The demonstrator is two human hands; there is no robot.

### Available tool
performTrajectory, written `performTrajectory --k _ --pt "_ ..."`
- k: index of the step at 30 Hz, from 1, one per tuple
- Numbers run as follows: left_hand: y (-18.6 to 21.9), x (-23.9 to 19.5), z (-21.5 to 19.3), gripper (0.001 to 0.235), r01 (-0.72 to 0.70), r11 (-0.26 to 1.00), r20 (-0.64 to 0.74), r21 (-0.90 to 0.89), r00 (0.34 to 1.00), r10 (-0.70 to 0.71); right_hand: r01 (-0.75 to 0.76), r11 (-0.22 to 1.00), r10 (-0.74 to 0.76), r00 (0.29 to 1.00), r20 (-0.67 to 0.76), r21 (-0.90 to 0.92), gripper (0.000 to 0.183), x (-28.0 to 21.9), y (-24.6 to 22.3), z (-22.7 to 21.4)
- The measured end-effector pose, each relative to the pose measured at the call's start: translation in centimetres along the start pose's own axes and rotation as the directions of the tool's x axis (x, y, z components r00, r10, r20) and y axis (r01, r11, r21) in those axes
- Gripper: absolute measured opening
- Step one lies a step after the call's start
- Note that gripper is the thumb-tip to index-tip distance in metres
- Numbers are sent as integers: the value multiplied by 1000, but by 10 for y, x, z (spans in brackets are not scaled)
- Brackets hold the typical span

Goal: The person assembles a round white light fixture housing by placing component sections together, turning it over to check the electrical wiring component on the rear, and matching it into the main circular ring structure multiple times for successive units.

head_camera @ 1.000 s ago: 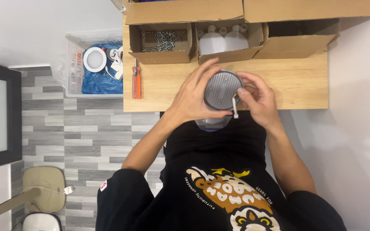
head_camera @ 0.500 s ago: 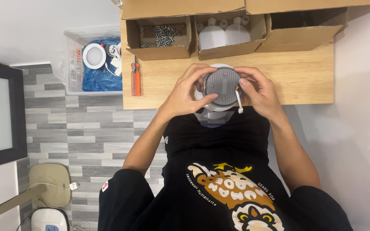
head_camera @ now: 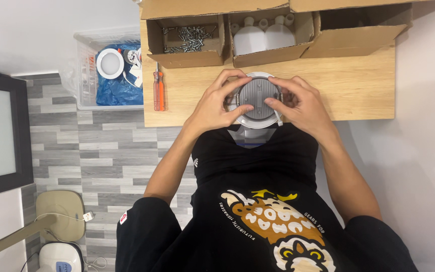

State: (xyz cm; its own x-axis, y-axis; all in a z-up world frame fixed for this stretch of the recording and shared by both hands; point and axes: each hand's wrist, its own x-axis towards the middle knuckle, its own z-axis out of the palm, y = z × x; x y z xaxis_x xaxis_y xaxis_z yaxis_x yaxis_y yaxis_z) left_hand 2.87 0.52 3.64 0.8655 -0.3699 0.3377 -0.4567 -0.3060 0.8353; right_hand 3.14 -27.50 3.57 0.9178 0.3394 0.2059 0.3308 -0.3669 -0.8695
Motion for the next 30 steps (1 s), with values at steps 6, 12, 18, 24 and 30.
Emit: performTrajectory --k 6,12,18,24,30 --pt "1 1 -1 60 33 998 16 50 999 -34 32 995 -31 999 9 -96 52 2 -1 2" --pt "-1 0 1 62 82 989 50 120 995 -88 35 987 -30 999 32 -160 58 2 -4 0" --pt "-4 0 3 62 91 984 65 151 993 -101 18 980 -9 999 43 -200 58 1 -3 0" --pt "-7 -2 3 63 103 980 77 170 990 -117 8 975 5 998 56 -223 57 2 -7 0" --pt "-7 -2 3 63 107 978 81 177 989 -123 3 968 13 998 62 -249 59 2 -5 1"
